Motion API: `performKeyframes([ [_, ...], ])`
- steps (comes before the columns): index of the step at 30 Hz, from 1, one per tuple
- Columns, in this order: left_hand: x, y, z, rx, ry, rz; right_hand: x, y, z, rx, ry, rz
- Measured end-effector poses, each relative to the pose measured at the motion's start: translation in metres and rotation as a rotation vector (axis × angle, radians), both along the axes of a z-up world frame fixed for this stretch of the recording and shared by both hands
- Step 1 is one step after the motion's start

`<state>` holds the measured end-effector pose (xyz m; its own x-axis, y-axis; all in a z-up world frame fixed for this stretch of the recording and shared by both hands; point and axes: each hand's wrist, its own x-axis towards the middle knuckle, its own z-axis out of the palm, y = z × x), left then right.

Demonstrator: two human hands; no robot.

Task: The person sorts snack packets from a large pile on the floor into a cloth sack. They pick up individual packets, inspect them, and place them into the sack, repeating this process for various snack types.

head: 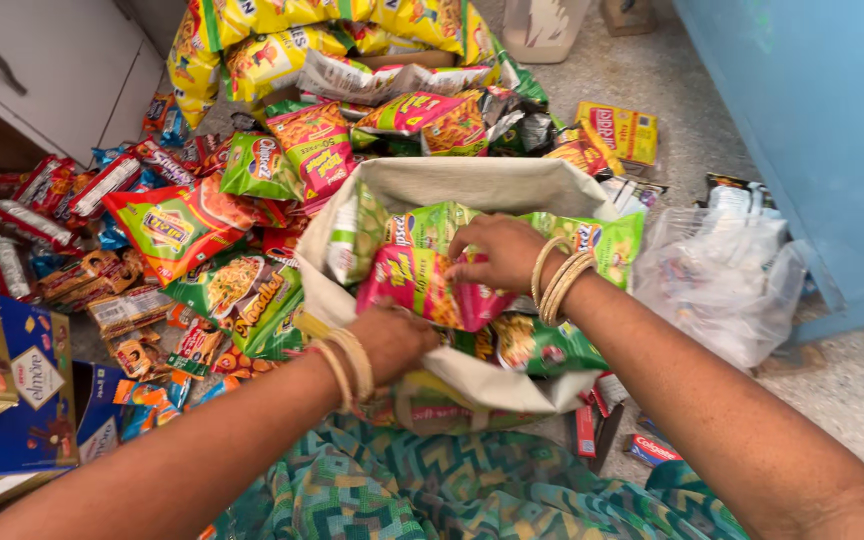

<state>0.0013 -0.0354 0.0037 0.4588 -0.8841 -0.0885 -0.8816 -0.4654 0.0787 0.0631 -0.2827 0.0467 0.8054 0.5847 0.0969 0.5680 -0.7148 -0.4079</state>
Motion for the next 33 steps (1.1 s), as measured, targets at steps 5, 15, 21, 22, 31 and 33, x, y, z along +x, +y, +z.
performKeyframes([
  [5,0.02,0.035,0.015,0.03,-0.002,0.155,-0.011,0.003,0.002,-0.115,0.1,0.024],
  [15,-0.028,0.02,0.008,0.127,0.009,0.311,-0.035,0.022,-0.02,-0.37,0.114,-0.053],
  [21,-0.042,0.025,-0.007,0.314,0.028,0.328,-0.065,0.014,0.0,-0.489,0.085,-0.093],
  [22,-0.039,0.024,-0.009,0.357,0.065,0.31,-0.069,0.015,0.004,-0.494,0.077,-0.083],
  [31,-0.043,0.033,-0.026,0.712,0.221,0.116,-0.106,0.067,-0.008,-0.42,0.196,-0.046],
  [33,-0.065,0.048,-0.02,0.555,0.192,0.078,-0.124,0.074,-0.018,-0.594,0.256,0.067],
])
